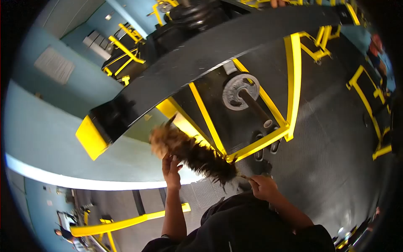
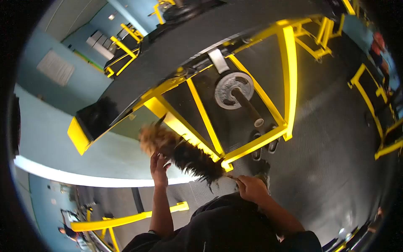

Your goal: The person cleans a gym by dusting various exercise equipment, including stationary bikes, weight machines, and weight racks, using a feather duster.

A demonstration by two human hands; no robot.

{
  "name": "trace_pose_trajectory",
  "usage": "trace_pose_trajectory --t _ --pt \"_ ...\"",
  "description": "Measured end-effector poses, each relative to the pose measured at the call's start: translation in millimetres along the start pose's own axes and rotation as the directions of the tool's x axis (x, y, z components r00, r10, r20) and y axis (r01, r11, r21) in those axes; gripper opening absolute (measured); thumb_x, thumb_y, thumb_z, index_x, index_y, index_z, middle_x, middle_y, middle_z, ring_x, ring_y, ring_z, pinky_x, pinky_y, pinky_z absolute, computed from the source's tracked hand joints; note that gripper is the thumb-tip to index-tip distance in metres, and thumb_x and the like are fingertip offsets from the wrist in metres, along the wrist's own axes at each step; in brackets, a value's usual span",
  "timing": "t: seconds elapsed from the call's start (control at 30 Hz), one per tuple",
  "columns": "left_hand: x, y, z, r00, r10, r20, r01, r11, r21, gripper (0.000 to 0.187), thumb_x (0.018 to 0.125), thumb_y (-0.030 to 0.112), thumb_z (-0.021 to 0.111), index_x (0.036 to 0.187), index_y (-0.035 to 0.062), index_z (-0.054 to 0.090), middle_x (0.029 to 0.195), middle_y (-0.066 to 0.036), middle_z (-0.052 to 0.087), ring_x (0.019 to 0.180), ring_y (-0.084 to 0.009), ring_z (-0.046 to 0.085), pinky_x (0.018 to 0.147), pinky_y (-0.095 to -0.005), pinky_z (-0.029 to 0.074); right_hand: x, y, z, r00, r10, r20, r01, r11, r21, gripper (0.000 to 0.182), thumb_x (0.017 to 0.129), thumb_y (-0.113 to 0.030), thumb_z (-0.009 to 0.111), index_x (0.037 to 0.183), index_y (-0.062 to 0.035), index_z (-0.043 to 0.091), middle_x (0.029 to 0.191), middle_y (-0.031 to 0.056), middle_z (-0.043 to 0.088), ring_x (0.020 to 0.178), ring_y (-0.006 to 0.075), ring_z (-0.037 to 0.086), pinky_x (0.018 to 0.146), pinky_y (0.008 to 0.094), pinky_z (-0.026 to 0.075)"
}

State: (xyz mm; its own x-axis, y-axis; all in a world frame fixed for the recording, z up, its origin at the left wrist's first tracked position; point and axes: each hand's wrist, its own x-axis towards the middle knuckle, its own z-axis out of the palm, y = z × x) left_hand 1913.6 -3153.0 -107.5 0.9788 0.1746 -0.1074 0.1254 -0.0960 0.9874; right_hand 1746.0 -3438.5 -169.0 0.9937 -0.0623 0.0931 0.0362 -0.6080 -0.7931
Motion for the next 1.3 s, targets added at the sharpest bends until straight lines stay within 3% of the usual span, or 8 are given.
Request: trace_pose_trajectory --t 0.13,0.47,0.53,0.7,0.93,1.0,1.23,1.3 --pt "-3 6 10 0.999 0.044 0.032 -0.039 0.987 -0.156 0.046 0.092 0.025 0.054 0.133 0.0082 0.041 0.114 -0.006 0.055 0.092 -0.0140 0.058 0.075 -0.0283 0.046 63 -17 8 0.975 -0.096 -0.202 0.079 0.993 -0.090 0.015 0.087 -0.019 0.053 0.095 -0.0073 0.058 0.076 0.0158 0.062 0.070 0.0364 0.061 0.060 0.0474 0.049" --pt "-14 -31 -14 0.981 0.170 -0.091 -0.187 0.952 -0.241 0.047 0.091 0.018 0.055 0.133 0.0031 0.040 0.116 -0.008 0.056 0.091 -0.0121 0.056 0.074 -0.0254 0.045 102 -20 -10 0.952 0.097 0.290 0.106 0.786 -0.609 0.020 0.086 -0.018 0.055 0.104 -0.0112 0.063 0.085 0.0153 0.065 0.080 0.0350 0.063 0.068 0.0429 0.050" --pt "-18 -38 -24 0.983 0.121 -0.139 -0.154 0.953 -0.259 0.047 0.091 0.017 0.056 0.132 0.0032 0.040 0.115 -0.008 0.056 0.090 -0.0117 0.055 0.073 -0.0255 0.045 102 -14 -20 0.976 -0.200 0.087 0.218 0.872 -0.439 0.021 0.088 -0.016 0.053 0.106 -0.0101 0.062 0.085 0.0151 0.065 0.080 0.0353 0.063 0.069 0.0423 0.051" --pt "-15 -47 -23 0.983 0.068 -0.168 -0.114 0.953 -0.282 0.049 0.090 0.021 0.059 0.131 0.0034 0.040 0.120 -0.017 0.054 0.100 -0.0239 0.059 0.085 -0.0342 0.048 141 17 -35 0.965 -0.262 0.000 0.218 0.803 -0.555 0.022 0.086 -0.016 0.057 0.106 -0.0084 0.061 0.092 0.0135 0.065 0.085 0.0323 0.063 0.072 0.0408 0.052" --pt "-17 -108 5 0.987 -0.164 0.005 0.162 0.975 -0.153 0.062 0.085 0.034 0.065 0.129 -0.0029 0.043 0.125 -0.019 0.052 0.105 -0.0262 0.059 0.090 -0.0347 0.046 140 46 -39 0.877 -0.027 0.480 0.431 0.486 -0.760 0.024 0.082 -0.016 0.061 0.106 -0.0194 0.063 0.084 0.0112 0.065 0.080 0.0323 0.063 0.071 0.0415 0.051" --pt "-29 -120 9 0.974 -0.226 -0.018 0.224 0.971 -0.088 0.068 0.082 0.047 0.062 0.128 -0.0011 0.046 0.127 -0.022 0.051 0.114 -0.0331 0.053 0.097 -0.0386 0.041 136 47 -43 0.907 -0.274 0.318 0.419 0.647 -0.637 0.030 0.081 -0.015 0.061 0.111 -0.0166 0.061 0.086 0.0099 0.064 0.081 0.0305 0.062 0.073 0.0397 0.050" --pt "-47 -181 35 0.926 -0.371 0.070 0.376 0.923 -0.080 0.073 0.081 0.054 0.059 0.129 0.0009 0.045 0.128 -0.025 0.049 0.117 -0.0358 0.050 0.099 -0.0406 0.039 113 57 -8 0.784 0.091 0.614 0.475 0.548 -0.688 0.022 0.088 -0.011 0.052 0.107 -0.0016 0.058 0.084 0.0189 0.063 0.078 0.0397 0.061 0.067 0.0440 0.048" --pt "-50 -198 45 0.862 -0.503 0.066 0.503 0.864 0.017 0.065 0.081 0.044 0.064 0.128 0.0035 0.047 0.120 -0.021 0.056 0.112 -0.0313 0.055 0.095 -0.0383 0.043 111 74 -1 0.780 -0.030 0.625 0.520 0.586 -0.622 0.022 0.087 -0.011 0.052 0.106 -0.0017 0.058 0.085 0.0188 0.063 0.079 0.0388 0.061 0.067 0.0438 0.048"
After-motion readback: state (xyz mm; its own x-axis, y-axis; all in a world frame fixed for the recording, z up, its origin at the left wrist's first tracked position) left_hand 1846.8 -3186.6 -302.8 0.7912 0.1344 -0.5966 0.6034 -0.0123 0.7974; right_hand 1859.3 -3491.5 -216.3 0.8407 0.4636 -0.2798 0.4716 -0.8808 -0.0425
